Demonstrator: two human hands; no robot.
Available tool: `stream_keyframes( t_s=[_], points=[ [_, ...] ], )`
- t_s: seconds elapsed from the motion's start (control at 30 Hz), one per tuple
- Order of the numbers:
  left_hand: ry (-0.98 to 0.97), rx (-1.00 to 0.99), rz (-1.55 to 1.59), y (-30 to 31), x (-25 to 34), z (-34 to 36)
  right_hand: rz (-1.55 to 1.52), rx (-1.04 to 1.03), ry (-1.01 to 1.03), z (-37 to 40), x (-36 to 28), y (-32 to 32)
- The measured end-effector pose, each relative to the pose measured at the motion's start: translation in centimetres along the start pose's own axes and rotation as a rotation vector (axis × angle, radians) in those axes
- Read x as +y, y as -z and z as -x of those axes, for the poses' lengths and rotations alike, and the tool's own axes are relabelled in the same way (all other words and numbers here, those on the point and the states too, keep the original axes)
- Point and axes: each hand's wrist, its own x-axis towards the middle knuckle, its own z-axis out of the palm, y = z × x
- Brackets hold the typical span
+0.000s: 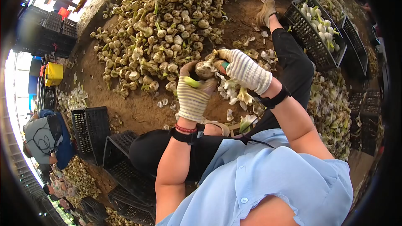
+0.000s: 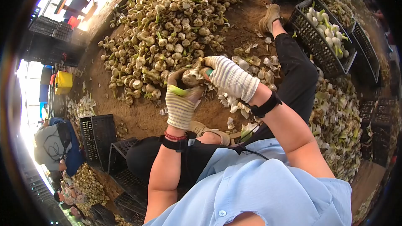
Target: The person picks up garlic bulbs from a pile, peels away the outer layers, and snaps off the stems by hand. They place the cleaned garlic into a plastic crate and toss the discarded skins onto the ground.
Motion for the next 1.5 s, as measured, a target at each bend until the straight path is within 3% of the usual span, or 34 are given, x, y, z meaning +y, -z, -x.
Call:
stream_keyframes(
  t_s=[0.07, 0.1, 0.17, 0.23, 0.3, 0.33, 0.37, 0.43, 0.5, 0.53, 0.57, 0.6, 0.63, 0.7, 0.73, 0.77, 0.83, 0.9, 0.97, 1.0, 1.03, 1.07, 1.1, 1.13, 1.17, 1.23, 1.27, 1.33, 1.37, 1.43, 1.5],
  points=[
    [0.548, -0.13, 0.58, 1.4, 0.4, -0.7, -0.018, -0.044, 0.003, 0.3, 0.6, 0.4],
    [0.549, -0.131, 0.58, 1.9, -0.8, -0.8, -0.018, -0.044, 0.002, 0.8, 0.6, 0.7],
    [0.668, -0.163, 1.032, 2.4, -4.1, -0.8, -0.083, -0.012, 0.114, 2.1, -0.1, 1.5],
    [0.749, -0.081, 1.132, 1.4, -3.2, -0.6, -0.255, -0.215, 0.008, 3.5, -1.1, 2.1],
    [0.551, -0.08, 0.813, 0.8, -4.9, -0.9, -0.228, -0.13, 0.31, 3.5, 0.7, 0.4],
    [0.403, 0.048, 0.514, 0.0, -4.2, -1.2, -0.345, -0.079, 0.172, 3.6, 0.5, 0.0],
    [0.486, 0.135, 0.097, 0.1, -3.1, -1.3, -0.707, -0.092, -0.173, 3.8, 0.5, -0.2],
    [0.343, 0.145, 0.398, 0.4, -3.0, -1.0, -0.529, 0.09, -0.183, 3.8, 1.4, -0.7],
    [0.297, -0.003, 0.343, 0.2, -1.5, -0.7, -0.099, 0.209, 0.069, 3.9, 2.7, -2.5],
    [0.239, -0.062, 0.303, 0.3, -2.0, -0.2, -0.151, 0.148, 0.042, 3.9, 3.5, -3.7],
    [0.32, -0.011, 0.26, -0.5, -0.4, -0.4, -0.116, 0.259, 0.132, 4.5, 2.3, -4.3],
    [0.369, 0.026, 0.275, -0.4, -1.4, -0.6, -0.223, 0.153, -0.001, 4.7, 2.0, -4.2],
    [0.423, 0.065, 0.287, 0.2, -2.5, -0.7, -0.238, 0.19, 0.044, 4.4, 3.5, -4.9],
    [0.37, 0.067, 0.095, 1.0, -2.2, -0.9, -0.482, -0.036, -0.337, 4.7, -0.6, -0.5],
    [0.434, 0.051, 0.141, 1.2, -1.0, -0.9, -0.376, 0.03, -0.204, 4.0, 1.5, -0.2],
    [0.288, 0.019, 0.031, 1.3, -1.5, -0.6, -0.272, 0.092, -0.073, 3.4, 3.6, 0.1],
    [0.185, -0.028, 0.051, 1.3, 1.3, -0.7, -0.305, 0.215, -0.098, 2.3, 5.3, 1.1],
    [0.241, -0.022, 0.203, 2.2, 1.6, -0.6, -0.173, 0.268, -0.301, 1.9, 7.5, 2.5],
    [0.312, 0.03, 0.419, 2.1, 2.2, -0.5, 0.205, 0.058, -0.084, 1.4, 12.9, 2.1],
    [0.294, 0.023, 0.376, 2.0, 2.8, -0.5, 0.334, -0.102, -0.073, 1.6, 13.3, 1.8],
    [0.278, 0.022, 0.329, 2.1, 3.1, -0.6, 0.738, -0.264, 0.097, 1.4, 18.2, 0.3],
    [0.295, 0.022, 0.397, 2.1, 3.2, -0.8, 0.508, -0.219, -0.079, 1.7, 15.4, 0.8],
    [0.315, 0.026, 0.466, 2.1, 3.1, -0.5, 0.477, 0.054, -0.01, 2.8, 11.2, 0.8],
    [0.154, 0.072, 0.208, 2.0, 1.4, -0.6, 0.538, 0.063, 0.075, 2.2, 10.6, 1.2],
    [-0.016, 0.098, -0.05, 1.7, -0.3, -0.7, 0.445, 0.11, 0.0, 1.7, 7.4, 1.2],
    [0.097, 0.05, 0.092, 1.2, 2.6, -0.4, 0.218, 0.221, 0.141, 2.2, 2.5, 1.2],
    [0.032, 0.045, 0.034, 1.2, 2.1, -0.3, 0.212, 0.222, 0.138, 2.3, 0.3, 1.0],
    [-0.032, 0.035, -0.021, 0.9, 1.4, -0.2, 0.392, 0.239, 0.233, 2.3, -2.8, 0.3],
    [-0.092, 0.055, -0.084, 0.7, 1.3, -0.2, 0.391, 0.24, 0.23, 2.1, -2.8, -0.2],
    [-0.151, 0.078, -0.147, 0.6, 1.4, -0.1, 0.684, 0.387, 0.414, 1.6, -2.0, -1.4],
    [-0.204, 0.032, -0.197, 0.9, 1.8, 0.0, 0.745, 0.432, 0.431, 1.1, -1.7, -1.9]
  ],
)
